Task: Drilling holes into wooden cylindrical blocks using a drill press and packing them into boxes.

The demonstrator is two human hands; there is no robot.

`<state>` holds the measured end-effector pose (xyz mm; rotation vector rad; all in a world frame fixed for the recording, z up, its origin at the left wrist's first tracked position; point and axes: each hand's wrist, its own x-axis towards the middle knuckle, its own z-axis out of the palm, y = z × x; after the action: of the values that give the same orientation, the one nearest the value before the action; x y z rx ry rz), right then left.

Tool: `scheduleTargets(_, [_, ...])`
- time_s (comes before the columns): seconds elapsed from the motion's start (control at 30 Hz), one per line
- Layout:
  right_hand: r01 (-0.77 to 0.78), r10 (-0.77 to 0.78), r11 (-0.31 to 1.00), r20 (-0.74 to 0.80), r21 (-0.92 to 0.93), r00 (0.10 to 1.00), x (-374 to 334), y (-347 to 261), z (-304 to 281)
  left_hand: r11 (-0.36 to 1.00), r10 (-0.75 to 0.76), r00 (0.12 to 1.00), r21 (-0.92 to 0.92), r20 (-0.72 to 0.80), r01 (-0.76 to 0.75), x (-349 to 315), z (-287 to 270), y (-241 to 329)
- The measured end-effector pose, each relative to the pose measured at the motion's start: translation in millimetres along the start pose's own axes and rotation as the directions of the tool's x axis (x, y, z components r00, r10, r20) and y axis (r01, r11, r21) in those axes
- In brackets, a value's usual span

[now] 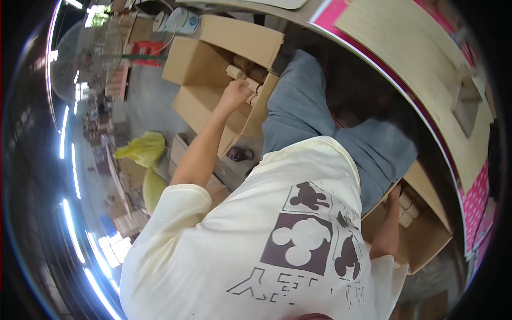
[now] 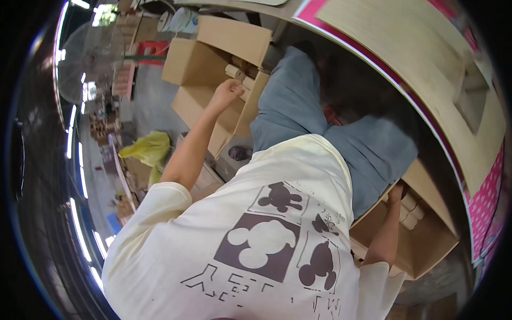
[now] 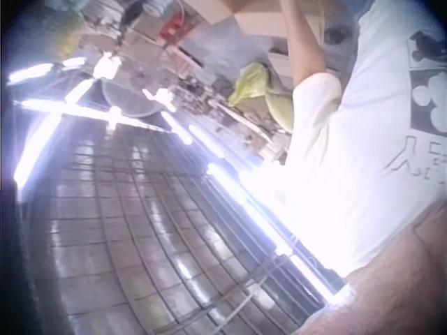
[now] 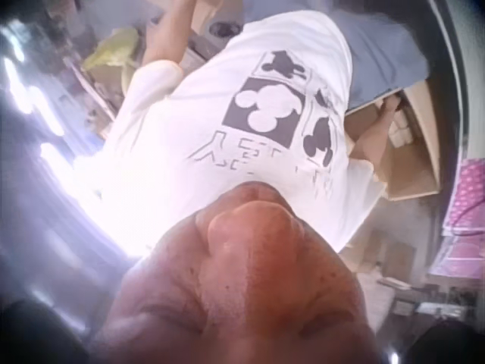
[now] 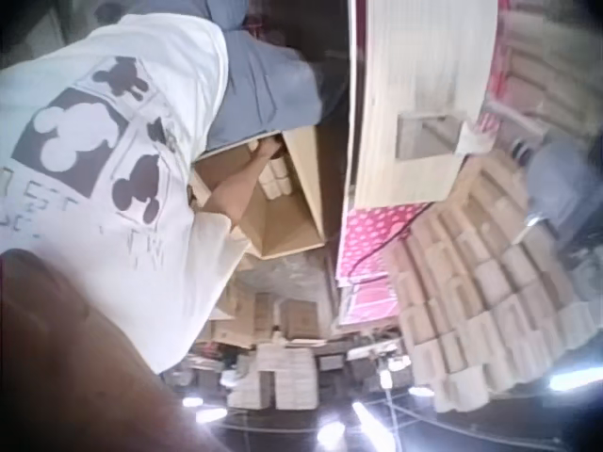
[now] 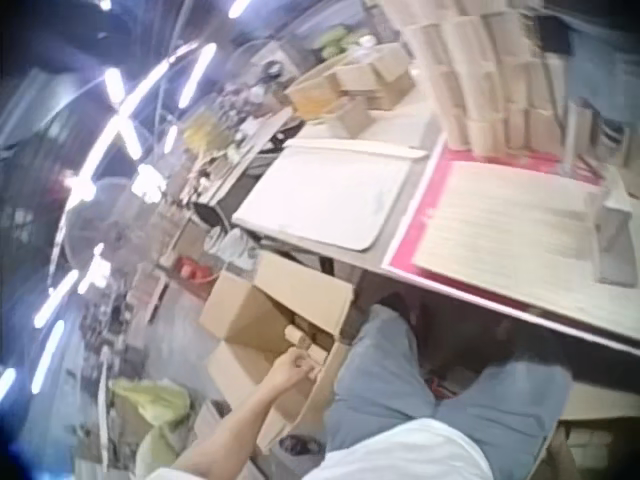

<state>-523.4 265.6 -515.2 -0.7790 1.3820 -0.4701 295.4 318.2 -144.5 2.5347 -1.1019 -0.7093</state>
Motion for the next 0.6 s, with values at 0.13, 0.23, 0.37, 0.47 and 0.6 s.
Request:
scheduleTargets(0.13, [-0.091, 0.086, 0.976, -0.038, -0.197, 0.996, -29, -31, -29, 0.983, -0.173, 0.951, 0.100, 0.257, 0.152, 19, 41, -63])
scheduleTargets(0.23, [-0.156, 0.136, 0.943, -0.087, -0.295, 0.987, -61, -63, -28, 0.982, -0.169, 0.944, 0.134, 0.282, 0.135, 38, 81, -91])
scheduleTargets(0.37, [-0.240, 0.202, 0.887, -0.136, -0.393, 0.970, -98, -102, -15, 0.983, -0.183, 0.913, 0.088, 0.364, 0.162, 66, 126, -103])
scheduleTargets(0.47, [-0.290, 0.242, 0.846, -0.164, -0.448, 0.956, -120, -125, -6, 0.976, -0.203, 0.899, 0.154, 0.387, 0.154, 88, 155, -104])
scheduleTargets(0.6, [-0.339, 0.277, 0.791, -0.195, -0.509, 0.941, -142, -158, 3, 0.947, -0.319, 0.842, 0.179, 0.436, 0.266, 99, 180, -106])
